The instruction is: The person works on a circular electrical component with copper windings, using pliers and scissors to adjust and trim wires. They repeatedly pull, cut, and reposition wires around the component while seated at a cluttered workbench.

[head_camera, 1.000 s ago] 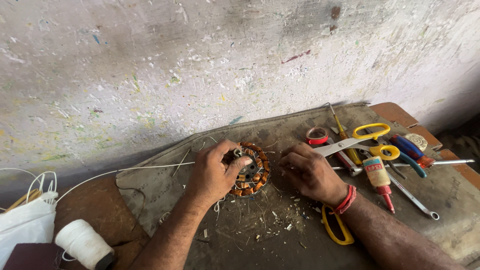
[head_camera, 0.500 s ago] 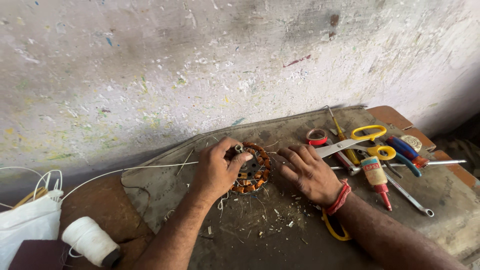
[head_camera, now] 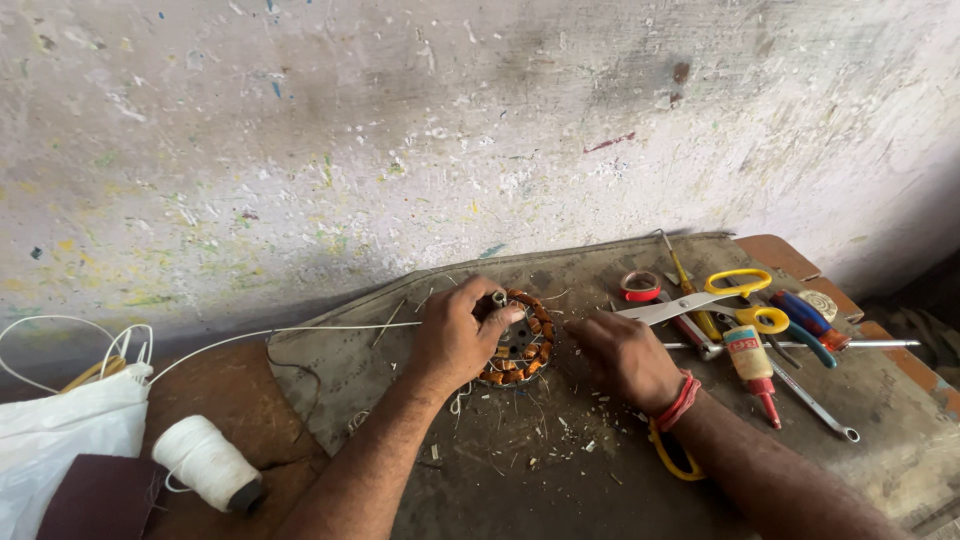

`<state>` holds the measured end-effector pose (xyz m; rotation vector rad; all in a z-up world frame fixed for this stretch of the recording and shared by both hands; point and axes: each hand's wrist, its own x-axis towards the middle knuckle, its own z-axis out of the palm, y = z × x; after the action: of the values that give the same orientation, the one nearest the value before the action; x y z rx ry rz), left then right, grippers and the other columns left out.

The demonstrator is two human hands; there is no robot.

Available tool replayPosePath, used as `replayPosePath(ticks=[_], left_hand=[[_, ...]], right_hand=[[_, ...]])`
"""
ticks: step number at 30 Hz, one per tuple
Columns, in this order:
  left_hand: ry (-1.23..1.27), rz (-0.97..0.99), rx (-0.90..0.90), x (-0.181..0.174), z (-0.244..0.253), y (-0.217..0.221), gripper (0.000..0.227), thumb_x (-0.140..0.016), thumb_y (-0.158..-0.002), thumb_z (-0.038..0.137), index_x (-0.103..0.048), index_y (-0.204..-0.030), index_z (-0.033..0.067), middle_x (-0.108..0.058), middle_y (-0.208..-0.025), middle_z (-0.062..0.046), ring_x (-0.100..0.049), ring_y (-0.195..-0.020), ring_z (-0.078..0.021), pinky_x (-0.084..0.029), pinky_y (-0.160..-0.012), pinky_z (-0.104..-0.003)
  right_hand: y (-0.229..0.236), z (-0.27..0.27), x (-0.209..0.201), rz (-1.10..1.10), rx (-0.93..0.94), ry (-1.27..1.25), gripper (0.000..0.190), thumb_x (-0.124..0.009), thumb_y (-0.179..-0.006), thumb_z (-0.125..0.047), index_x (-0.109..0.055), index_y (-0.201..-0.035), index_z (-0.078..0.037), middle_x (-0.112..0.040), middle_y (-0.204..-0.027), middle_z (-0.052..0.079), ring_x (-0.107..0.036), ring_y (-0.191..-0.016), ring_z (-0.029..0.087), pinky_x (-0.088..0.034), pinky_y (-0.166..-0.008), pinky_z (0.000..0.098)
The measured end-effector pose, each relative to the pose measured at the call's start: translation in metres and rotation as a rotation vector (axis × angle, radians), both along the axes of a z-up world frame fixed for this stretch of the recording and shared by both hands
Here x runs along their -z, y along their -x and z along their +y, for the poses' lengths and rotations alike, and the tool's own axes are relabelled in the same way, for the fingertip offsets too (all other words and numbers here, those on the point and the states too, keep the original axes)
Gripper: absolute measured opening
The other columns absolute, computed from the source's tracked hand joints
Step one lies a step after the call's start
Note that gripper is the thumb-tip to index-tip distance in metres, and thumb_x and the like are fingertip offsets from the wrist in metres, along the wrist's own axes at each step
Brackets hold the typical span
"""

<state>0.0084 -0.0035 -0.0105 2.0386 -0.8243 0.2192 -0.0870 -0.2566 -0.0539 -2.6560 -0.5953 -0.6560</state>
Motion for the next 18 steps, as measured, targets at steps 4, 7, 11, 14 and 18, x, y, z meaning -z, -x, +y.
replayPosePath(ticks=[4, 7, 11, 14, 18], left_hand=[[-0.002, -0.015, 0.001, 0.0, 0.001, 0.0, 0.038, -0.079, -0.088, 0.038, -0.069, -0.105, 0.0053, -0.075, -0.076, -0.007, -0.073, -0.066, -0.0164, -0.06, -0.06, -0.035], [0.034, -0.028, 0.037, 0.001, 0.001, 0.0, 0.036, -0.079, -0.088, 0.037, -0.069, -0.103, 0.005, -0.075, -0.077, -0.007, -0.074, -0.068, -0.0152, -0.061, -0.061, -0.034], [0.001, -0.003, 0.019, 0.0, 0.001, 0.0, 0.035, -0.079, -0.088, 0.036, -0.069, -0.103, 0.0057, -0.074, -0.076, -0.007, -0.073, -0.066, -0.0155, -0.06, -0.059, -0.034], [0.017, -0.04, 0.028, 0.0, 0.001, 0.0, 0.033, -0.08, -0.088, 0.035, -0.069, -0.101, 0.0056, -0.074, -0.075, -0.006, -0.073, -0.065, -0.0153, -0.059, -0.059, -0.034], [0.038, -0.063, 0.051, 0.0, 0.001, 0.001, 0.032, -0.079, -0.089, 0.034, -0.069, -0.099, 0.006, -0.074, -0.075, -0.005, -0.073, -0.066, -0.0146, -0.06, -0.06, -0.033]], right_hand=[[-0.006, 0.017, -0.01, 0.438, 0.254, -0.763, 0.025, -0.062, -0.096, -0.016, -0.064, -0.116, -0.001, -0.075, -0.087, 0.009, -0.067, -0.066, 0.02, -0.054, -0.056, 0.0348], [-0.002, 0.015, -0.022, 0.606, 0.334, -0.997, 0.029, -0.059, -0.099, -0.021, -0.063, -0.122, -0.002, -0.072, -0.084, 0.013, -0.063, -0.061, 0.02, -0.048, -0.051, 0.0359], [0.016, 0.008, -0.038, 0.176, 0.3, -0.595, 0.031, -0.054, -0.105, -0.025, -0.057, -0.125, -0.001, -0.07, -0.098, 0.015, -0.068, -0.069, 0.02, -0.055, -0.059, 0.0363], [0.032, 0.002, -0.04, -0.349, 0.069, -0.031, 0.04, -0.057, -0.104, -0.032, -0.053, -0.126, 0.001, -0.067, -0.11, 0.019, -0.069, -0.089, 0.03, -0.058, -0.074, 0.041], [0.029, -0.002, -0.021, -0.335, 0.028, 0.345, 0.045, -0.057, -0.094, -0.03, -0.056, -0.132, -0.006, -0.065, -0.122, 0.023, -0.064, -0.107, 0.035, -0.055, -0.088, 0.0466]])
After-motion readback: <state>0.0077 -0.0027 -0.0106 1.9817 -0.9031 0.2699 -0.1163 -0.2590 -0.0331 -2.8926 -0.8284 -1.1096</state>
